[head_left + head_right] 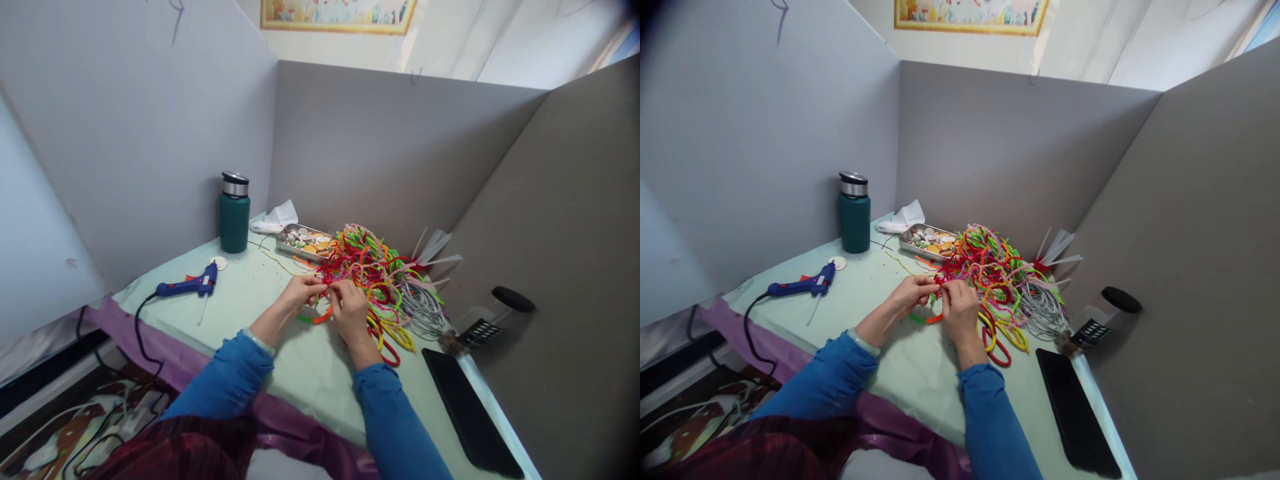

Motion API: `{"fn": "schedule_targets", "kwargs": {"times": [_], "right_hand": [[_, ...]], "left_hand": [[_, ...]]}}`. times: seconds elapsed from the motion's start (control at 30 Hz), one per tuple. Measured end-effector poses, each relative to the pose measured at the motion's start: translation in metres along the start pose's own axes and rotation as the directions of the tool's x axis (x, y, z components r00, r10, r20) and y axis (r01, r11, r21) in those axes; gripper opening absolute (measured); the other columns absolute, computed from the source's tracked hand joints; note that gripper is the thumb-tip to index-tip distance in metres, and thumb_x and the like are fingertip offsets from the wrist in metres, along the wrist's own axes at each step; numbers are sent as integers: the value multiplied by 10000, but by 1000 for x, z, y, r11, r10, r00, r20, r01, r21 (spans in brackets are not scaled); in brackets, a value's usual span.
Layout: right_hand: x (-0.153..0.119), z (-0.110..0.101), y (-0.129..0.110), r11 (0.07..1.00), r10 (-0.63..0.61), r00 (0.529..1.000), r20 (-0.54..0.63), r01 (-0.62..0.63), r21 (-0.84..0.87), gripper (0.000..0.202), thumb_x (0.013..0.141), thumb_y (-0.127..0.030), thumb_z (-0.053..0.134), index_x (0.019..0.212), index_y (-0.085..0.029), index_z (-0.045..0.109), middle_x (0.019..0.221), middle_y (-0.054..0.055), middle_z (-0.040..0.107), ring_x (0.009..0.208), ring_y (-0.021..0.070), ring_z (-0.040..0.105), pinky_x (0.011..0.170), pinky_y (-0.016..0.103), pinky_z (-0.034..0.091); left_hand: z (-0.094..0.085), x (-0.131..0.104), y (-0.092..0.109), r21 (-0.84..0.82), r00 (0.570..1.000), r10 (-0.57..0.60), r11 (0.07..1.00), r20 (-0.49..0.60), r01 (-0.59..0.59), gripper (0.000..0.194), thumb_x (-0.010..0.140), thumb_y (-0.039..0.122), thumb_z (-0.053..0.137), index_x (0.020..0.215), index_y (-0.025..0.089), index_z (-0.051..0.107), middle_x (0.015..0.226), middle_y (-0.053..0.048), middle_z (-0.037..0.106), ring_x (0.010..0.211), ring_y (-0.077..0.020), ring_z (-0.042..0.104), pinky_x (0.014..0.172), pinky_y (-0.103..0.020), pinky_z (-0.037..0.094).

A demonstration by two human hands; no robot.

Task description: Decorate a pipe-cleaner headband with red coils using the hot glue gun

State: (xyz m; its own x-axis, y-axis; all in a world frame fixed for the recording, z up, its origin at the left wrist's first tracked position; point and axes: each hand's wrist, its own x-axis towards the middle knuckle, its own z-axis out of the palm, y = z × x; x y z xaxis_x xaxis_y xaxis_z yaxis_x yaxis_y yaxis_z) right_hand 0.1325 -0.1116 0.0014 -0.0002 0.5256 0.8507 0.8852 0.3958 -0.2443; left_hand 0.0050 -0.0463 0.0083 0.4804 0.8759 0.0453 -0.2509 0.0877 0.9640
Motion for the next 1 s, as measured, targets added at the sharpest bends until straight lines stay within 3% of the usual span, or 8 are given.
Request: {"fn": "schedule_targets", "kwargs": {"times": [0.1, 0.2, 0.3, 0.37, 0.43, 0.67, 0.9, 1.0], "right_hand": [[-2, 5, -1, 994, 78, 997, -10, -77, 81, 94, 851, -210, 495, 836, -187, 585, 792, 50, 602, 716, 172, 537, 679, 309, 404], [-2, 11, -1, 929, 258, 966, -4, -248, 274, 89, 829, -255, 515, 808, -186, 567, 738, 28, 591, 656, 154, 531, 626, 285, 425], [0, 13, 0, 725, 458, 878, 141, -460, 512, 125, 791, -303, 552, 768, -181, 556, 664, 0, 575, 586, 136, 514, 551, 257, 421], [1, 13, 1, 577, 499, 824, 267, -546, 607, 151, 776, -327, 565, 764, -176, 556, 639, -14, 562, 538, 118, 485, 510, 240, 402], [2, 11, 2, 521, 489, 810, 323, -569, 636, 168, 771, -344, 569, 778, -176, 559, 645, -18, 562, 523, 109, 465, 494, 232, 389], [1, 8, 2, 616, 481, 841, 249, -526, 586, 179, 770, -354, 573, 743, -177, 566, 634, -19, 548, 558, 116, 459, 508, 232, 373], [4, 6, 1, 449, 526, 785, 326, -583, 677, 178, 739, -345, 600, 706, -175, 559, 526, -54, 464, 464, 94, 391, 450, 220, 324], [4, 8, 0, 432, 548, 774, 318, -588, 684, 184, 750, -354, 589, 720, -176, 552, 537, -54, 461, 460, 94, 391, 444, 220, 324]], "left_hand": [[0, 0, 2, -82, 1000, -16, 996, 17, 17, 288, 553, 293, 778, 681, 110, 596, 482, 56, 474, 364, -18, 356, 375, -165, 244], [-2, 0, 2, -162, 998, -11, 986, 65, 21, 285, 553, 271, 785, 692, 109, 596, 532, 49, 489, 385, -7, 356, 380, -155, 245], [-2, 0, 3, -235, 992, -35, 970, 123, 63, 270, 558, 237, 782, 702, 111, 591, 555, 49, 495, 381, 2, 336, 375, -149, 243], [-2, -1, 5, -268, 986, -60, 958, 154, 100, 262, 557, 218, 777, 697, 114, 582, 556, 48, 497, 373, 6, 319, 369, -149, 234], [-1, -2, 7, -277, 984, -83, 953, 158, 125, 253, 556, 206, 773, 685, 119, 573, 541, 50, 490, 365, 3, 308, 361, -154, 223], [-1, -1, 8, -220, 984, -106, 966, 141, 135, 227, 576, 217, 760, 665, 121, 574, 518, 45, 490, 365, -18, 348, 368, -174, 241], [-1, -4, 8, -83, 989, -92, 991, 117, 102, 271, 554, 276, 775, 668, 126, 581, 427, 66, 439, 339, -39, 370, 383, -192, 271], [-1, -3, 4, -68, 993, -69, 995, 100, 76, 278, 559, 294, 768, 684, 120, 590, 433, 62, 449, 336, -38, 366, 375, -187, 260]]}}
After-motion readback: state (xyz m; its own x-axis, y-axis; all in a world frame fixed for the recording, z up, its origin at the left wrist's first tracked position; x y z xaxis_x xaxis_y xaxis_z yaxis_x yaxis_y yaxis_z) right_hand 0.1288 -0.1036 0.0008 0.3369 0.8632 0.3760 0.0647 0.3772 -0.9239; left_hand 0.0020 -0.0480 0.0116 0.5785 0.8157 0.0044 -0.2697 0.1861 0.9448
